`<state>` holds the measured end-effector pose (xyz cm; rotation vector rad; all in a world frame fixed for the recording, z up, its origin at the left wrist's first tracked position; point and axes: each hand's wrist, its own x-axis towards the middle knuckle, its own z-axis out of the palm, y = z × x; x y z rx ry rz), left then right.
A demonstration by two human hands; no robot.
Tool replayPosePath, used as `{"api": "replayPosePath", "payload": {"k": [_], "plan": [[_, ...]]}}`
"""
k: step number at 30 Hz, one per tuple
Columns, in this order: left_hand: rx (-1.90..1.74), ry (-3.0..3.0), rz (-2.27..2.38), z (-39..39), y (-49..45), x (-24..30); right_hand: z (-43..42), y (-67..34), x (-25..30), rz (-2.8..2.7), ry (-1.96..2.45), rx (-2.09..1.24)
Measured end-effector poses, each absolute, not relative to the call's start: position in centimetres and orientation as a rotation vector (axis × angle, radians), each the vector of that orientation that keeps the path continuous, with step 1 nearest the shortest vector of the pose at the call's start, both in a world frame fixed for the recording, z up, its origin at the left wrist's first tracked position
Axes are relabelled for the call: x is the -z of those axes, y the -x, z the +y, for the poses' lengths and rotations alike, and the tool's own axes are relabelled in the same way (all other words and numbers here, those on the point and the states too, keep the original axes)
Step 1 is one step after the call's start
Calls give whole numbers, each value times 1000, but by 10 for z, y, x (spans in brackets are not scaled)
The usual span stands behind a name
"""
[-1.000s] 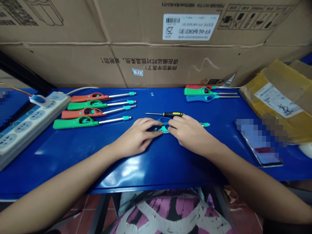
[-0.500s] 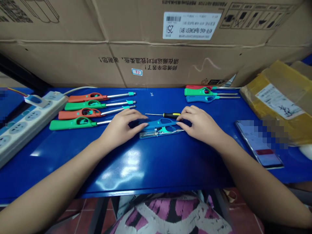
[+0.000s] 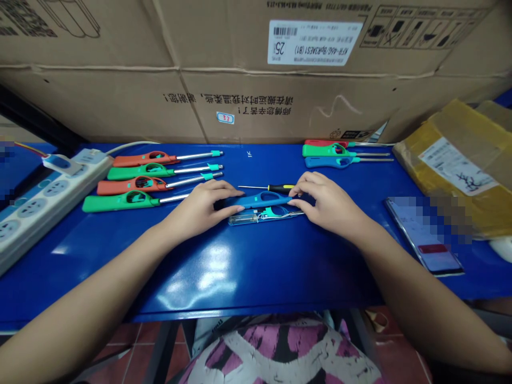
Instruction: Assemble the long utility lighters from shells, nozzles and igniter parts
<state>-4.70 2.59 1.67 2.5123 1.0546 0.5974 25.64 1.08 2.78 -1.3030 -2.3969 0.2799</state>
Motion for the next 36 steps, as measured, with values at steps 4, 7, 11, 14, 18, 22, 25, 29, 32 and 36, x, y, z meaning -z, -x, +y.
{"api": "replayPosePath", "payload": {"k": [4,7,11,14,18,22,25,29,32,36], "plan": [[-523,-2590,1000,27,49,-18,9,-256,-32,-2351,1278,-303],[-502,-2613,1017,26,49,-19,8,-255,-34,-2322,1268,-320],[-568,-2603,976,23,50,-28,6,-257,-40,-2252,1233,-429],[-617,-2582,893,20,51,-36,4,-261,-45,-2257,1214,-596],[-732,-2530,868,14,48,-38,1,-260,-46,-2310,1230,-664],[-759,-2481,880,11,44,-36,-1,-258,-43,-2400,1268,-536],[-691,-2482,853,12,45,-35,-2,-257,-43,-2481,1253,-435],[-573,-2548,780,14,48,-33,-3,-254,-45,-2537,1209,-403],[-498,-2606,789,15,49,-30,-3,-253,-45,-2619,1206,-319],[-484,-2660,841,15,47,-25,-3,-253,-42,-2694,1239,-150]]}}
